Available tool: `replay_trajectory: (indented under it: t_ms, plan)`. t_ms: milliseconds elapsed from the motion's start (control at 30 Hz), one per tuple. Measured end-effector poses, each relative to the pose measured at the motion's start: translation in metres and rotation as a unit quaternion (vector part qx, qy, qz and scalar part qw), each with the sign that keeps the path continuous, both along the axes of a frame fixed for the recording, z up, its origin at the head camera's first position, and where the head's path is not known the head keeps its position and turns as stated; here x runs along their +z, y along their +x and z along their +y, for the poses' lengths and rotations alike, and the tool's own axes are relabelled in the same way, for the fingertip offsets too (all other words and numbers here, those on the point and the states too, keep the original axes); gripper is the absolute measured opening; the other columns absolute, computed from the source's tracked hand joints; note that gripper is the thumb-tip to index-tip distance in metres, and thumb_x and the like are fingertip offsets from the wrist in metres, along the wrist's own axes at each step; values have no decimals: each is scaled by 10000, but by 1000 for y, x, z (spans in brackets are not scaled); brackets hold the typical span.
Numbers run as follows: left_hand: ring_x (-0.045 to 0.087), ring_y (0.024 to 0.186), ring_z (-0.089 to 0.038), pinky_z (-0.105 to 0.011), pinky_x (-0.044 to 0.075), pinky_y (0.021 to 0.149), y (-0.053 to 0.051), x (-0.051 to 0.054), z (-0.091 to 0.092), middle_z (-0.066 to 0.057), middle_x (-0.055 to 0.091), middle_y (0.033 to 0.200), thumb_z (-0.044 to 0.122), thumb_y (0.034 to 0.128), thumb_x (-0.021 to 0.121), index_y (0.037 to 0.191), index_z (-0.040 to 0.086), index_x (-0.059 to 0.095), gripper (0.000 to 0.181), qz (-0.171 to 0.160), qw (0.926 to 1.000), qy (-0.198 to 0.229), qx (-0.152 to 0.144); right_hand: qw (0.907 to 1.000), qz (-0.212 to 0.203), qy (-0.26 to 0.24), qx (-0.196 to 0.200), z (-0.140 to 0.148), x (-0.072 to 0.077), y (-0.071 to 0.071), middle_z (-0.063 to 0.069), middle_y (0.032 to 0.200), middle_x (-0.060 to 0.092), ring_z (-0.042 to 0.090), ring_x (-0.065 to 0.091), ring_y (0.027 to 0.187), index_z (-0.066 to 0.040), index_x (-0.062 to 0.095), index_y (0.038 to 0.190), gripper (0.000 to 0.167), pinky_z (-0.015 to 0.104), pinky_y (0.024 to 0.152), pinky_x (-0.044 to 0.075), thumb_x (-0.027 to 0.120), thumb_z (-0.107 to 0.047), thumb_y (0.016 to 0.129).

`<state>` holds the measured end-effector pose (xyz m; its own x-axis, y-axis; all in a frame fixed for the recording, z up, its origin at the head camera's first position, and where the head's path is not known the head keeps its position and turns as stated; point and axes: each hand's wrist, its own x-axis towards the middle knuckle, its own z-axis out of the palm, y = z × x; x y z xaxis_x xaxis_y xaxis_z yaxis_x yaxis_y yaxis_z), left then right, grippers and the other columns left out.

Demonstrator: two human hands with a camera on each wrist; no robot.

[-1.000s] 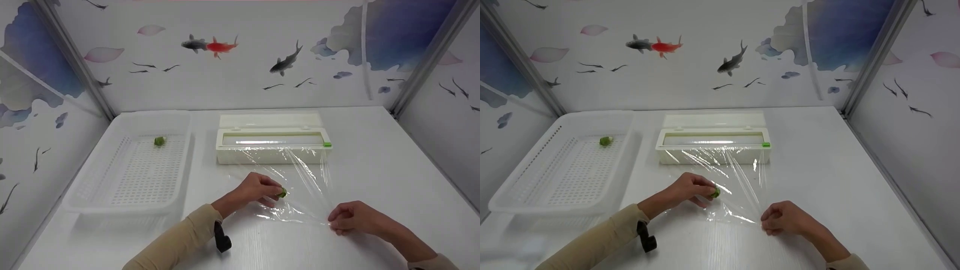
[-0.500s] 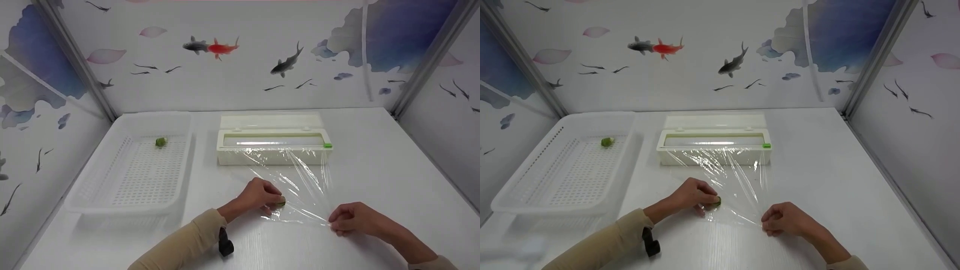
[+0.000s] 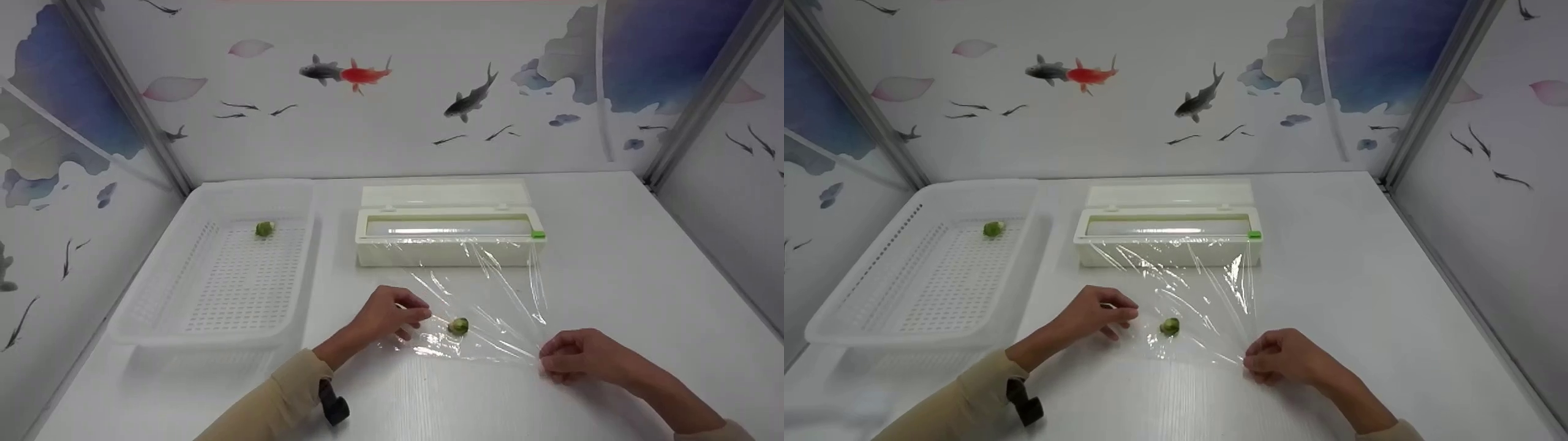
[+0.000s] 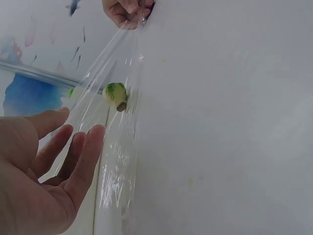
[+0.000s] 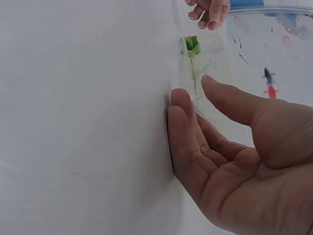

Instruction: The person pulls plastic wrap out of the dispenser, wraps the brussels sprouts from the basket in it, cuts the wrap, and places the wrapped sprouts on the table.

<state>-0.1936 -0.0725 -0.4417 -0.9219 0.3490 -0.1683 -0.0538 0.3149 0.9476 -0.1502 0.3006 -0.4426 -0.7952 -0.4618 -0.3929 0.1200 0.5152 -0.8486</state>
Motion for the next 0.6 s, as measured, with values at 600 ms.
replay_trajectory:
  t_ms: [600]
  plan:
    - [644,700,-100,-264,594,553,21,6,-65,-89,738,909,75,843,787,980,6,757,157,647,9917,-1101,-141,9885,742,1165,-615,11,18,11,60,976,666,164,648,791,-19,649,1111,371,261,657,580,747,-310,903]
